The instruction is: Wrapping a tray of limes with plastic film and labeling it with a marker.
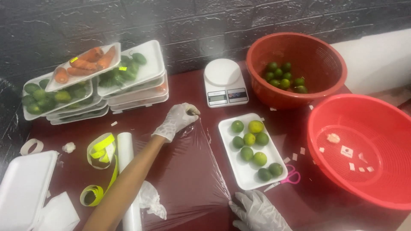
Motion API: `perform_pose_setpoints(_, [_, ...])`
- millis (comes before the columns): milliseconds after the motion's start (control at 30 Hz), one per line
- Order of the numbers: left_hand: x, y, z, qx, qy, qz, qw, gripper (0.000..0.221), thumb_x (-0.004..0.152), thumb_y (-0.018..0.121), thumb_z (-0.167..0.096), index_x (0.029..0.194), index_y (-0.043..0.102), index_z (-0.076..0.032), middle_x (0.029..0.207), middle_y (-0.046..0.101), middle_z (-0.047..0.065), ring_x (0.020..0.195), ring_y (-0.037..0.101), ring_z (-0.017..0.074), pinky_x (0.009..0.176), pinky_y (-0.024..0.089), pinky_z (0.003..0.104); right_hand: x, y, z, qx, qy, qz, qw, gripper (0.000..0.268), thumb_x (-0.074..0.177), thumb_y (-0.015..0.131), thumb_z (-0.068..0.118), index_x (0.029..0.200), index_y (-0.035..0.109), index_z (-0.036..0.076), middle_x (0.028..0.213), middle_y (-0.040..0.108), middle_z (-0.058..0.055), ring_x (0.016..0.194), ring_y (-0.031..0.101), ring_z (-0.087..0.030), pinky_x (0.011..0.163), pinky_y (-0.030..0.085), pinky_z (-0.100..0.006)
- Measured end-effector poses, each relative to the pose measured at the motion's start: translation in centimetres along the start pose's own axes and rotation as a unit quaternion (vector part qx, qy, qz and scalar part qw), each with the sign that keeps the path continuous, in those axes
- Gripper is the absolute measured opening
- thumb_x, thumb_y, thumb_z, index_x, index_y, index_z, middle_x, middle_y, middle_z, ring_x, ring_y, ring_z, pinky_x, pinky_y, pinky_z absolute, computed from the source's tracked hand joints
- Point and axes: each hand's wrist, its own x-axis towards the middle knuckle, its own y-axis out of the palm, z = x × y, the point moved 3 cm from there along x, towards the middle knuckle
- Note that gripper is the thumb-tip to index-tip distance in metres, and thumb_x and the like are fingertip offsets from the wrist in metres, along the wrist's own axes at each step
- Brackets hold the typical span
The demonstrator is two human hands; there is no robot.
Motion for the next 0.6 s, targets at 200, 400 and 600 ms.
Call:
perform_pose_setpoints(200, [-0.7,0.4,-0.1,0.015,0.032,-0.013,0.999,0.021,0.085,0.069,-0.026,0.103,0.079,-0.02,0.107,0.076,-0.002,0.101,0.068,0.016,0.093,0.052,0.034,-0.8,-1.3,1.2,-0.011,0.03,0.001,0.999,0.078,0.083,0.085,0.047,0.146,0.055,0.012,0.144,0.054,-0.02,0.119,0.057,-0.04,0.092,0.05,-0.055])
perform_pose_setpoints(400, [-0.9,-0.2,-2.0,0.098,-0.02,0.032,0.995,0.023,0.088,0.064,-0.024,0.108,0.077,-0.023,0.112,0.074,-0.004,0.109,0.065,0.0194,0.097,0.051,0.036,0.7,-8.4,1.3,0.103,0.091,-0.021,0.99,0.055,0.094,0.074,0.039,0.142,0.057,0.016,0.138,0.058,-0.01,0.119,0.06,-0.03,0.096,0.049,-0.045])
perform_pose_setpoints(600, [-3.6,0.4,-7.1,0.137,-0.016,0.005,0.99,0.027,0.095,0.048,-0.025,0.103,0.072,-0.014,0.095,0.075,0.01,0.087,0.07,0.0299,0.078,0.056,0.046,0.9,-16.2,-4.4,0.155,0.439,-0.128,0.876,0.02,0.089,0.06,0.018,0.103,0.073,0.024,0.109,0.077,0.002,0.099,0.071,-0.026,0.089,0.054,-0.041])
